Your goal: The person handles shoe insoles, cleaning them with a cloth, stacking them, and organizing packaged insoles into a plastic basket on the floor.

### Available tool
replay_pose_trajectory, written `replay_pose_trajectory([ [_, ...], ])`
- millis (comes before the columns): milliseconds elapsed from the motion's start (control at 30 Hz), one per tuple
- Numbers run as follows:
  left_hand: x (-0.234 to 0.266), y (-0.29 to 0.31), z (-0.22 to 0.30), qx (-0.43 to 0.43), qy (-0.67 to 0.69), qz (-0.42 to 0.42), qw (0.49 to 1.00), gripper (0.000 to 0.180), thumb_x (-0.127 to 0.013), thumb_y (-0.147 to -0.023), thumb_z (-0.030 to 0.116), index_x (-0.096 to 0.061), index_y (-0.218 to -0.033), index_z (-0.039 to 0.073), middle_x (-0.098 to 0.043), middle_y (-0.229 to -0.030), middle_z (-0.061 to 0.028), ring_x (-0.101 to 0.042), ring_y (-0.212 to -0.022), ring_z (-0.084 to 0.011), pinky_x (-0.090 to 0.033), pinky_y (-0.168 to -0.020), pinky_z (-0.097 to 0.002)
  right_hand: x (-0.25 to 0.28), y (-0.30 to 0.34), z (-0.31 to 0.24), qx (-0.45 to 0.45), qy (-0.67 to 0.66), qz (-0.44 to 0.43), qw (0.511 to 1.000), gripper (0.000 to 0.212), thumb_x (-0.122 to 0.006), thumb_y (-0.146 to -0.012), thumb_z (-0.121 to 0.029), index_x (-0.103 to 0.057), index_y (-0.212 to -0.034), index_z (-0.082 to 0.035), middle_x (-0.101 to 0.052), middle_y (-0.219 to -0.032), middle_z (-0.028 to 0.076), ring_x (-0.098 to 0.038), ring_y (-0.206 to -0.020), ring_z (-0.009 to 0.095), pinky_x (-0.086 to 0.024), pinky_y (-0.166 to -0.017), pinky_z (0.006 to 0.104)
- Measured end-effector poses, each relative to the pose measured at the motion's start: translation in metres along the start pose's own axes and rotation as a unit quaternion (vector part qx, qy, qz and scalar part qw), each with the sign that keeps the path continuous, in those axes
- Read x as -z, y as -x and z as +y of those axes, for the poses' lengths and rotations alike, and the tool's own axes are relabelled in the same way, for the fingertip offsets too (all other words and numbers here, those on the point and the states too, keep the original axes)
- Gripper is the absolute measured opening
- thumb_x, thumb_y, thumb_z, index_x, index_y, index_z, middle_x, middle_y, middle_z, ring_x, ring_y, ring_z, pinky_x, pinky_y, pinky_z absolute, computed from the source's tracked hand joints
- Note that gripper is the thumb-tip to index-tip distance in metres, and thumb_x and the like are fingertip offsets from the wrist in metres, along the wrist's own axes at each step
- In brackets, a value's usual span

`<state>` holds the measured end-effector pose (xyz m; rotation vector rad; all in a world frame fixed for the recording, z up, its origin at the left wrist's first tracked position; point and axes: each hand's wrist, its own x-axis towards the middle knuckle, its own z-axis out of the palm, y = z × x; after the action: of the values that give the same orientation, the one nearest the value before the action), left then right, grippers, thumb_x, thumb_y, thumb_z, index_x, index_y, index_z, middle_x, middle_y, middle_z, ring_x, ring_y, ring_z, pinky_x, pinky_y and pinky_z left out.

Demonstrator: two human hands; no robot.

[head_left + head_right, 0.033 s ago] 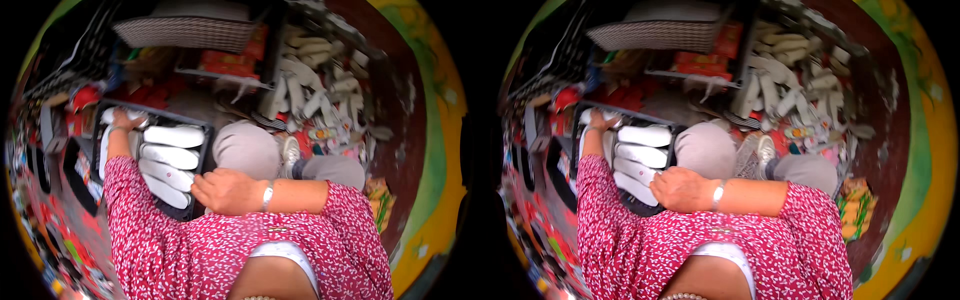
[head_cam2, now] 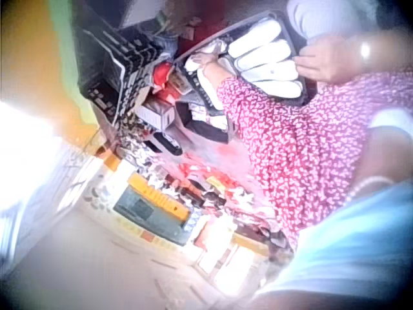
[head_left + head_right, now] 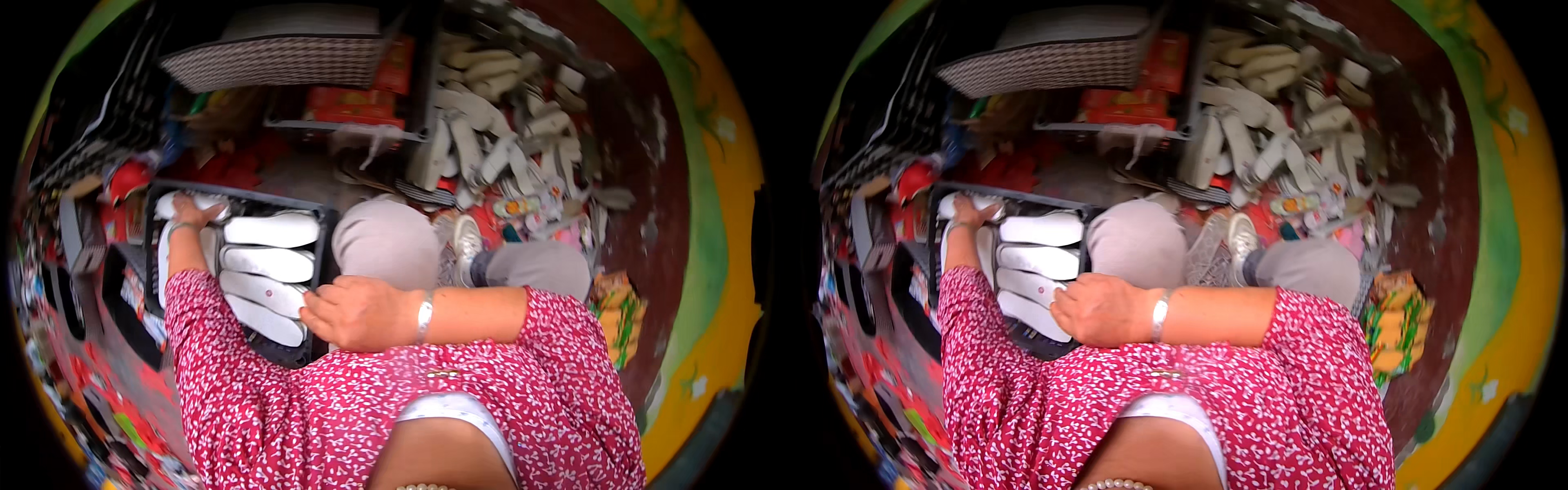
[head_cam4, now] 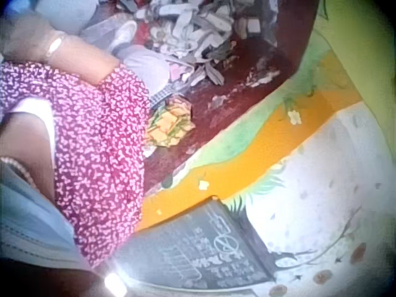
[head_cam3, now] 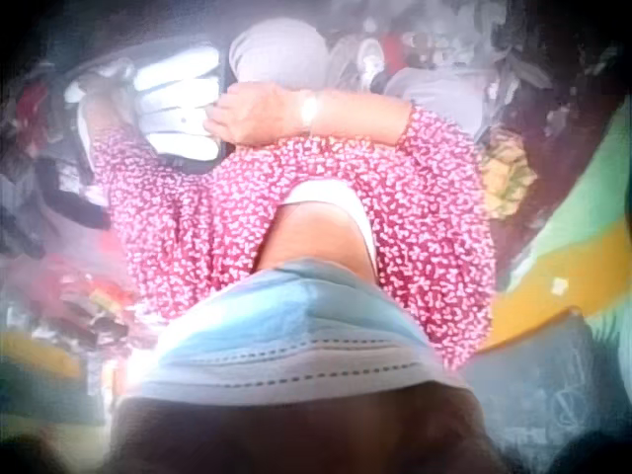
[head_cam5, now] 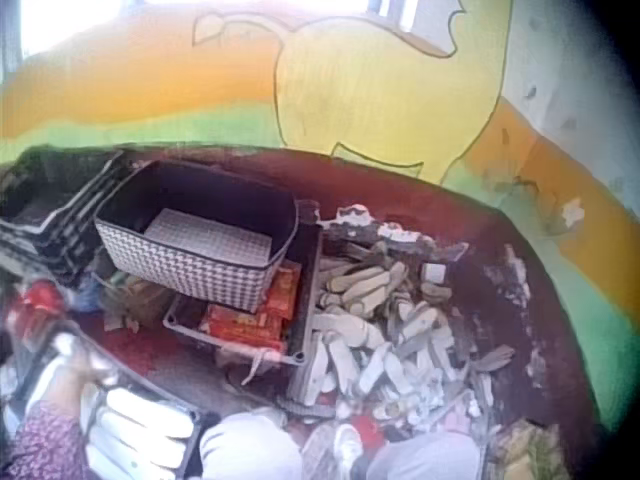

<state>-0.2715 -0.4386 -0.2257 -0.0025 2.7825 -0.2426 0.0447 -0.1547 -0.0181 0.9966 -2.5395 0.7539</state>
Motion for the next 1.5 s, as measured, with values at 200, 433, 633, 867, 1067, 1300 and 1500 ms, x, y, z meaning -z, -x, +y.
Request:
replay_pose_trajectory([
  [200,-0.048,-0.03,0.001,-0.106,0.12,0.048,0.986,0.095,-0.067,-0.066,0.06,-0.039,-0.127,-0.007,-0.034,-0.134,-0.0297,-0.032,-0.127,-0.0375,-0.029,-0.104,-0.0415,0.078,0.065,0.021,-0.04,0.069,0.13,0.988,0.028,-0.053,-0.074,-0.011,-0.059,-0.099,0.001,-0.063,-0.098,0.012,-0.062,-0.083,0.02,-0.048,-0.061,0.0283],
  [433,-0.074,-0.079,-0.019,-0.151,0.043,0.004,0.988,0.087,-0.048,-0.081,0.06,-0.031,-0.128,-0.012,-0.028,-0.134,-0.0347,-0.033,-0.122,-0.0461,-0.027,-0.104,-0.0459,0.183,0.224,-0.014,-0.355,0.302,0.167,0.869,0.024,-0.06,-0.076,-0.004,-0.063,-0.099,-0.003,-0.066,-0.096,0.01,-0.064,-0.08,0.025,-0.05,-0.066,0.0339],
  [633,-0.034,-0.064,0.001,-0.122,-0.133,0.058,0.982,0.069,-0.038,-0.085,0.06,-0.042,-0.132,0.01,-0.051,-0.121,-0.023,-0.046,-0.113,-0.0402,-0.035,-0.097,-0.0454,0.171,0.411,-0.073,-0.755,0.228,0.185,0.586,0.022,-0.05,-0.084,-0.016,-0.065,-0.098,-0.007,-0.064,-0.09,0.018,-0.061,-0.084,0.034,-0.049,-0.073,0.038],
  [867,0.031,0.039,0.065,-0.146,0.172,0.195,0.955,0.043,-0.04,-0.091,0.042,-0.061,-0.107,0.007,-0.063,-0.102,-0.0136,-0.05,-0.107,-0.0349,-0.034,-0.097,-0.0435,0.046,0.512,-0.102,-0.83,0.043,-0.066,0.552,0.025,-0.052,-0.079,-0.027,-0.068,-0.093,-0.012,-0.064,-0.092,0.014,-0.06,-0.088,0.031,-0.047,-0.08,0.0376],
  [1067,0.141,0.158,0.17,-0.298,0.514,0.175,0.785,0.03,-0.047,-0.094,0.024,-0.062,-0.104,-0.001,-0.06,-0.083,-0.0058,-0.053,-0.092,-0.0166,-0.038,-0.088,-0.0295,0.002,0.527,-0.068,-0.795,-0.035,-0.082,0.6,0.031,-0.054,-0.078,-0.027,-0.065,-0.102,-0.01,-0.062,-0.101,0.018,-0.058,-0.094,0.033,-0.046,-0.082,0.0399],
  [1300,0.233,0.381,0.333,-0.532,0.612,0.081,0.579,0.025,-0.044,-0.094,0.013,-0.06,-0.107,-0.002,-0.054,-0.123,-0.015,-0.046,-0.119,-0.0212,-0.03,-0.102,-0.0333,0.025,0.527,0.037,-0.791,0.01,0.07,0.608,0.051,-0.06,-0.076,-0.028,-0.049,-0.121,-0.007,-0.058,-0.108,0.021,-0.056,-0.099,0.036,-0.044,-0.086,0.0398],
  [1500,0.166,0.383,0.397,-0.505,0.53,-0.102,0.674,0.024,-0.046,-0.093,0.011,-0.061,-0.083,-0.004,-0.058,-0.117,-0.0121,-0.043,-0.122,-0.0231,-0.026,-0.103,-0.0335,0.044,0.563,0.164,-0.816,-0.021,0.187,0.546,0.07,-0.067,-0.069,-0.033,-0.042,-0.13,-0.009,-0.056,-0.115,0.02,-0.052,-0.11,0.033,-0.04,-0.093,0.0358],
])
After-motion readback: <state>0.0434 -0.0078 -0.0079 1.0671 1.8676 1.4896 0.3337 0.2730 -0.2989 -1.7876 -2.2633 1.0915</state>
